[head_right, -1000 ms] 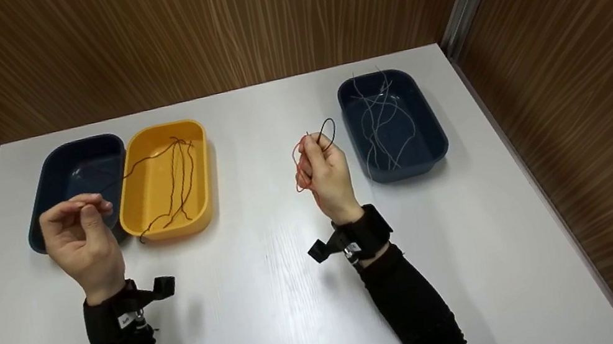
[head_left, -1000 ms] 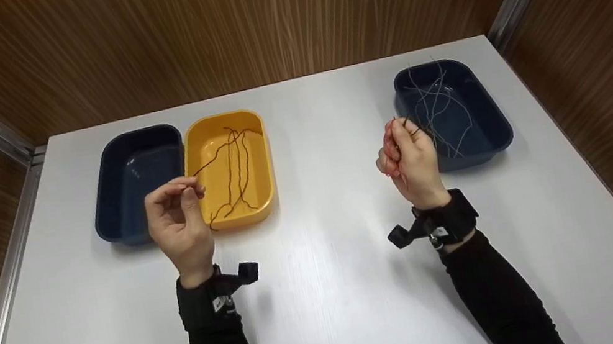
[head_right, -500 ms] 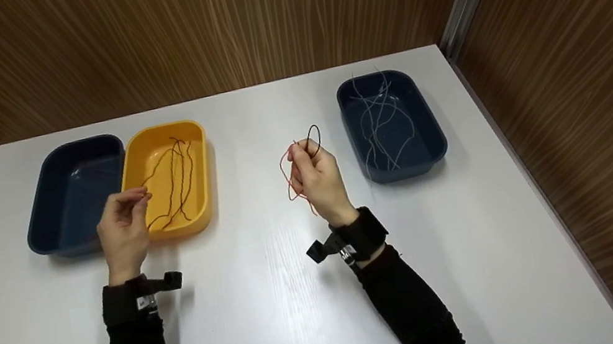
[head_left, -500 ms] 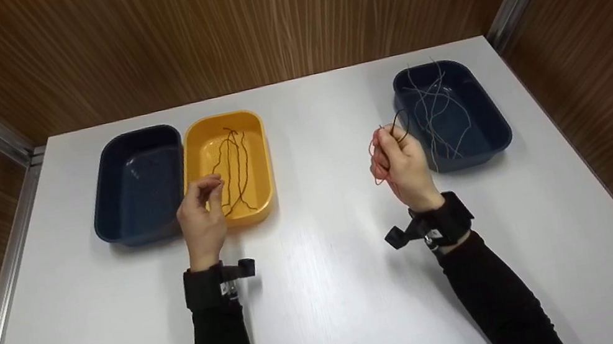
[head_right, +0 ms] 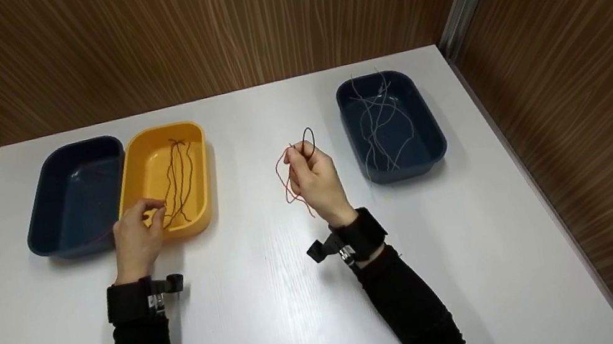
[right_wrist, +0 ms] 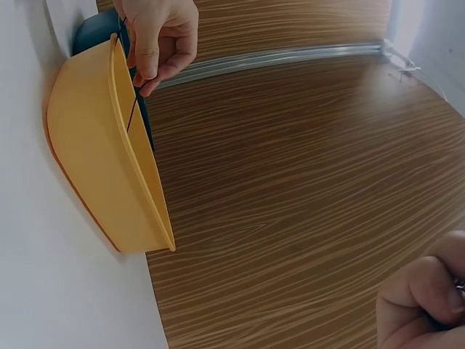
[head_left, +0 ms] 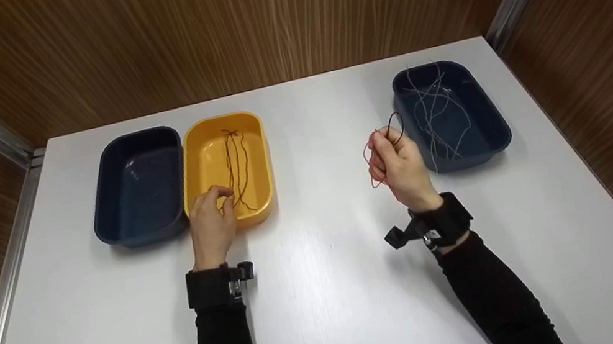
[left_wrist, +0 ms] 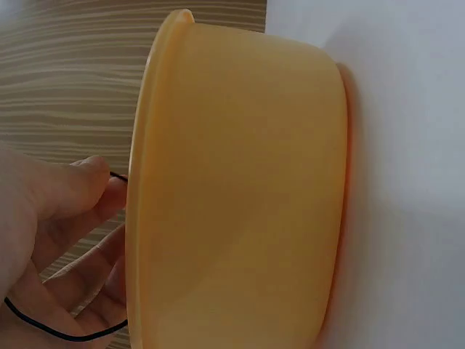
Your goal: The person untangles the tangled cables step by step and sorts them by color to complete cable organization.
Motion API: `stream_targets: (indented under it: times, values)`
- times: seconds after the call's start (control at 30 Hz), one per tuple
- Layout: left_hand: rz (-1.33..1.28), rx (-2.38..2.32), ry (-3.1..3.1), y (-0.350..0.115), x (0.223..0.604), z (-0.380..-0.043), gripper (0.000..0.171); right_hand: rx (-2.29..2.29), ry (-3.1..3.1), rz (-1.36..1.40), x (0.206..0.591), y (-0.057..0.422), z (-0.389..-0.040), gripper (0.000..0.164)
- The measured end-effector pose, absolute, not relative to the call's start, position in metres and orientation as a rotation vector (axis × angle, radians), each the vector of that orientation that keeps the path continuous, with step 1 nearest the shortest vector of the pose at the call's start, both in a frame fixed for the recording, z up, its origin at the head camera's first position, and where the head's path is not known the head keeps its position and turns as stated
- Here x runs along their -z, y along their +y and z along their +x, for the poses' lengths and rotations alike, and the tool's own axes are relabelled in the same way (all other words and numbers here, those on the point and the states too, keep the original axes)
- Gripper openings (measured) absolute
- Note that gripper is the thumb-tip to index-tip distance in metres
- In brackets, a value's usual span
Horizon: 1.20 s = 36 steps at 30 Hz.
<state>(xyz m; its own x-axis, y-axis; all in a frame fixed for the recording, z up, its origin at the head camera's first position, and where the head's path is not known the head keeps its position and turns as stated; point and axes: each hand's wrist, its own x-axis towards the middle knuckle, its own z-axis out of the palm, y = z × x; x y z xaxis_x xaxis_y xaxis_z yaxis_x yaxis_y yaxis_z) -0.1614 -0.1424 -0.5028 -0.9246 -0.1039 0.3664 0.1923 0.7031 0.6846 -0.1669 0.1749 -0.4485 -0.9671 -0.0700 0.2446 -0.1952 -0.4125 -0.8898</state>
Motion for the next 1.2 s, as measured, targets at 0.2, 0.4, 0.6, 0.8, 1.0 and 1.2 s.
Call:
stream_targets:
  times: [0.2,0.4,0.6,0.8,1.0,1.2]
  values:
    - [-0.128,1.013,-2.595,-0.142,0.501,-0.160,0.007,-2.496,-1.712,0.383,0.449,0.174,-0.167,0.020]
    - [-0.173,0.993,-2.582,-0.139,0.495,-0.158,0.013,-2.464,-1.737,0.384,0.450,0.174,-0.167,0.020]
    - [-0.200,1.081,-2.406,-0.125,0.482,-0.153,0.015,-2.408,-1.747,0.398,0.449,0.174,-0.165,0.019]
    - [-0.360,1.320,-2.221,-0.092,0.464,-0.141,0.013,-2.256,-1.729,0.432,0.448,0.172,-0.162,0.018]
    - [-0.591,1.576,-2.230,-0.051,0.450,-0.118,0.013,-2.075,-1.727,0.453,0.449,0.165,-0.158,0.019]
    - [-0.695,1.661,-2.330,-0.019,0.451,-0.103,0.014,-1.876,-1.811,0.516,0.450,0.153,-0.151,0.023]
